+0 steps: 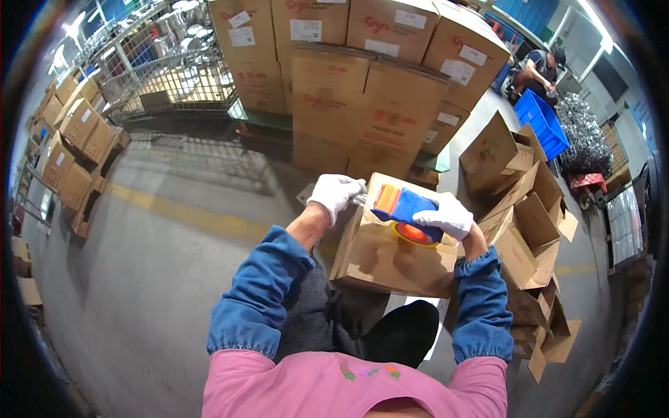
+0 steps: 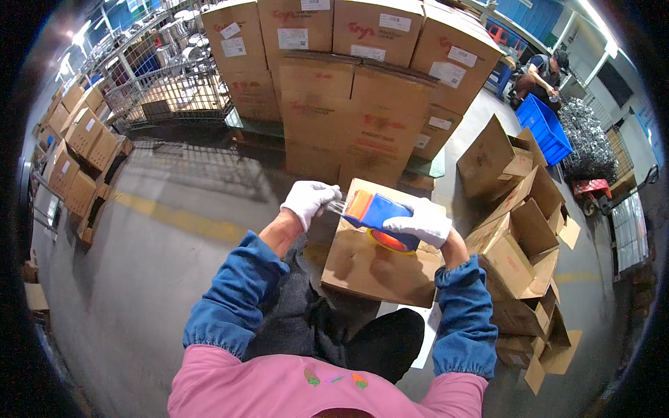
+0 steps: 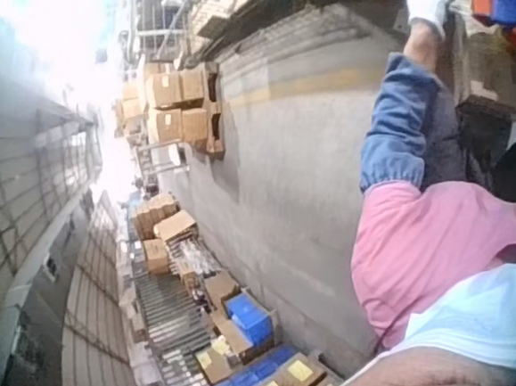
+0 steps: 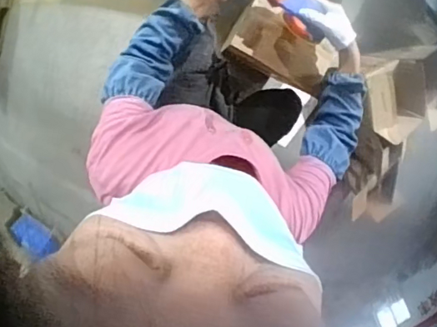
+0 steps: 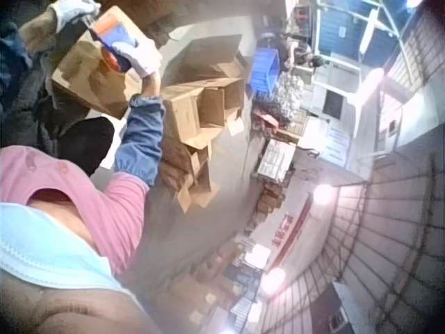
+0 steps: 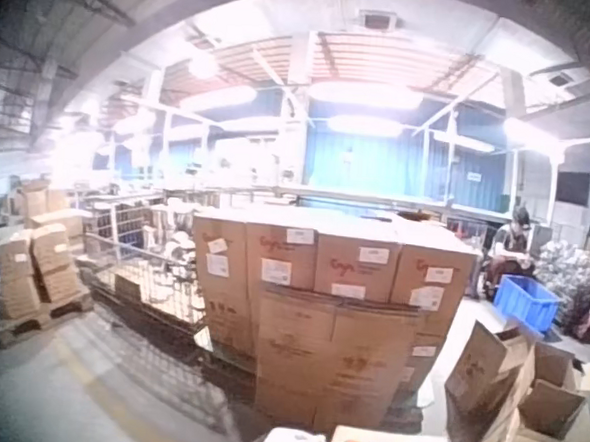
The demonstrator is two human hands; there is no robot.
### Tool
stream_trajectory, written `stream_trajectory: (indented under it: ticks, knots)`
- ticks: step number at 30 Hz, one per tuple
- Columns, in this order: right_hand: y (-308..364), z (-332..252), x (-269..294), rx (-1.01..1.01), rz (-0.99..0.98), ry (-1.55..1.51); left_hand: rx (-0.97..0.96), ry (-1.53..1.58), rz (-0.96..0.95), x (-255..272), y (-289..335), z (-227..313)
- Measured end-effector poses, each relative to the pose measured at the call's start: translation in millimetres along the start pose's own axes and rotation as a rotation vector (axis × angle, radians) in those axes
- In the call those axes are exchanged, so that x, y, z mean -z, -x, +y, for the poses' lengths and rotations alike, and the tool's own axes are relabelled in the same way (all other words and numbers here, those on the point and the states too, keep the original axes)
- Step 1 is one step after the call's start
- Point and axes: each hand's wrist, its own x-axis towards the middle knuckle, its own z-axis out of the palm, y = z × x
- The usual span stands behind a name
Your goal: The person assembles and seals cardboard boxes using a tape dispenser.
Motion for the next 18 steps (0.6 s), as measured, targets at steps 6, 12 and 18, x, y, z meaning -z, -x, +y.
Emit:
stream_trajectory:
  ticks: [6, 12, 18]
  knots:
    - [-5, -5, 8, 0.017, -0.027, -0.035, 0.018, 0.076, 0.163, 51, -6, -10]
    - [-3, -11, 1, 0.112, -0.042, -0.105, 0.12, -0.077, 0.343, 124, -2, -51]
    - [-6, -5, 6, 0.057, -0.042, -0.064, 0.204, -0.101, 0.263, 112, -31, -94]
